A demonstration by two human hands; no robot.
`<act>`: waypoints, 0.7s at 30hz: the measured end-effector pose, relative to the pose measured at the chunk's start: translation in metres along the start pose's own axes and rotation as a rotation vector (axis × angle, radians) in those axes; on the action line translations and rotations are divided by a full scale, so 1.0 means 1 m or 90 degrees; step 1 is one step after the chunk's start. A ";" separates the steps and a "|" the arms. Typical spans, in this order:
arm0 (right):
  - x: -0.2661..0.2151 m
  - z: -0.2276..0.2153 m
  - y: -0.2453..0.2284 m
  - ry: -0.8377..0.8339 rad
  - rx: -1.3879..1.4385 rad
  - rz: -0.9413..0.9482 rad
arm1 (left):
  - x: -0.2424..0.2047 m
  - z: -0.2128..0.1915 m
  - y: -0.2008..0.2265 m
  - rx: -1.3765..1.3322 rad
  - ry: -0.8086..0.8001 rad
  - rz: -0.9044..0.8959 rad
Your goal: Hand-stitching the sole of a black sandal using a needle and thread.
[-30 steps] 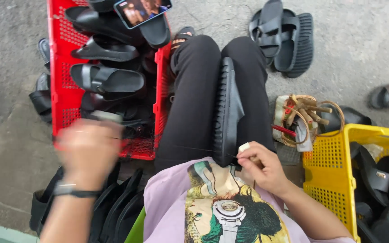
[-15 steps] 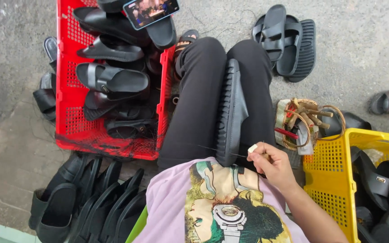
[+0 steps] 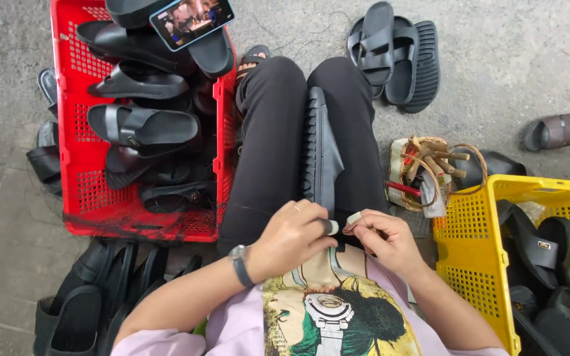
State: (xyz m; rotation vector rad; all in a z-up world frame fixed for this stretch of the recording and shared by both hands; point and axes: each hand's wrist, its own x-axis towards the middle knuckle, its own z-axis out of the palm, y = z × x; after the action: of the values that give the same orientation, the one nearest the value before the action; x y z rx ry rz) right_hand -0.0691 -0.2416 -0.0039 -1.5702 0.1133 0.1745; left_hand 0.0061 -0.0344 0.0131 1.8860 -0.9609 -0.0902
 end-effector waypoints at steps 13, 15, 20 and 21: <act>0.003 0.013 -0.012 0.085 -0.386 -0.236 | 0.004 -0.007 0.008 -0.119 0.001 -0.103; 0.004 0.015 -0.018 0.081 -0.409 -0.209 | 0.003 -0.009 0.009 -0.120 -0.001 -0.131; 0.003 0.016 -0.012 0.038 -0.324 -0.095 | -0.004 -0.009 0.002 -0.226 -0.079 -0.212; 0.001 0.013 -0.013 0.037 -0.324 -0.097 | -0.004 -0.011 0.003 -0.225 -0.078 -0.211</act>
State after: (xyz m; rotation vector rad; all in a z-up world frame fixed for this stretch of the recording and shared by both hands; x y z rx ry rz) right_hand -0.0663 -0.2283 0.0084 -2.0837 -0.0093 0.0370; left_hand 0.0064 -0.0245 0.0198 1.7046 -0.6514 -0.5431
